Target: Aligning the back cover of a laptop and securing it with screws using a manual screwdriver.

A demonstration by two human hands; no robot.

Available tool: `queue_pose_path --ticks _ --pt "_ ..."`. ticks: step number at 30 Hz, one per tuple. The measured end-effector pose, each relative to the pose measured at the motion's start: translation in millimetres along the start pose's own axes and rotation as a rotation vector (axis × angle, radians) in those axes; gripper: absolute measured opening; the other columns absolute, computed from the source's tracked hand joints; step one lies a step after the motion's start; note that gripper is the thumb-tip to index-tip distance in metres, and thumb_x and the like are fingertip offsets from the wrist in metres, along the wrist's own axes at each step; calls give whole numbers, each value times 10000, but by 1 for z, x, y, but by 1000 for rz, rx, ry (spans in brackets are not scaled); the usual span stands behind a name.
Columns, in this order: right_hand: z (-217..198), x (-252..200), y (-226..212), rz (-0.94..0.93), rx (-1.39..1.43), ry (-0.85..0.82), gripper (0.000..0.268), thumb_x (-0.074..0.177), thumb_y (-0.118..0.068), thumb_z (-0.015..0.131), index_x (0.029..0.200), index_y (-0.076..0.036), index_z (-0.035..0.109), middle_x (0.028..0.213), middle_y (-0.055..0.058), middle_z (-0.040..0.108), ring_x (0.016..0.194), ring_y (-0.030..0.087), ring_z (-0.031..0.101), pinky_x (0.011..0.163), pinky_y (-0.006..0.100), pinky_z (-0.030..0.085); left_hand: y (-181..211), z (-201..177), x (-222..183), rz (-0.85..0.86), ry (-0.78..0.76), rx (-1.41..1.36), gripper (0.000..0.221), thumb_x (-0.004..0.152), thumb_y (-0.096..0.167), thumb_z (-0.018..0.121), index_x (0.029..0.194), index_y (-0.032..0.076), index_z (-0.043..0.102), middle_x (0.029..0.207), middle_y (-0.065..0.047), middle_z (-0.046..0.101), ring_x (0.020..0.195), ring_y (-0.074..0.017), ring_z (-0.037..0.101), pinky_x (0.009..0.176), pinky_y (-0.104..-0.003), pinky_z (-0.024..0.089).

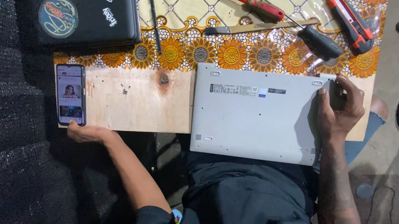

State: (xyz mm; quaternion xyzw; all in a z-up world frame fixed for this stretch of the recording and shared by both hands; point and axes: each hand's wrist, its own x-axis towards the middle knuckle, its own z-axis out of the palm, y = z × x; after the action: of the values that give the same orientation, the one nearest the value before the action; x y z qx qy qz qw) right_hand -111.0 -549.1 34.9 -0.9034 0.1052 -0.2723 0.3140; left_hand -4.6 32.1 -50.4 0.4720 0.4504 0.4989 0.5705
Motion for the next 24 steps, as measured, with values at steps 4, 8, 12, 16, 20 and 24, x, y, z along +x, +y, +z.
queue_pose_path --ticks 4,8,12,16,20,24 --pt "3 -2 1 41 8 39 320 944 -19 720 1246 52 640 1140 243 627 991 344 599 800 416 524 23 8 -23 -30 -37 -35 487 673 348 594 1042 46 490 1085 -224 531 944 -365 652 725 -473 649" --pt "2 0 -8 71 9 61 314 932 -28 721 1230 37 645 1097 223 623 951 318 596 780 397 511 -4 -12 -4 489 61 517 575 856 409 586 1297 95 391 1365 -260 425 1391 -506 177 1111 -631 177" --pt "3 3 -13 124 21 110 293 914 -26 717 1194 34 652 1059 199 609 921 293 598 768 374 520 58 14 -60 728 150 781 384 861 364 575 1194 196 485 1394 -76 342 1266 -358 457 932 -632 412" --pt "0 4 -10 95 31 64 322 922 -33 706 1222 49 624 1114 239 619 1007 339 600 841 408 526 87 20 -84 818 -89 1090 455 847 305 676 1262 164 557 1494 -58 209 1384 -306 269 1072 -633 211" --pt "-1 4 -11 113 60 57 343 918 -39 707 1239 48 624 1128 238 613 1025 340 600 862 410 532 81 18 -76 887 -204 1188 415 874 385 687 1228 167 680 1559 -44 142 1456 -279 52 1094 -680 54" --pt "-1 4 -7 111 53 56 336 914 -40 707 1229 48 631 1131 238 628 1025 340 603 858 414 526 78 19 -70 916 -270 1217 335 910 396 668 1155 180 741 1589 -56 107 1461 -295 15 1075 -720 33"
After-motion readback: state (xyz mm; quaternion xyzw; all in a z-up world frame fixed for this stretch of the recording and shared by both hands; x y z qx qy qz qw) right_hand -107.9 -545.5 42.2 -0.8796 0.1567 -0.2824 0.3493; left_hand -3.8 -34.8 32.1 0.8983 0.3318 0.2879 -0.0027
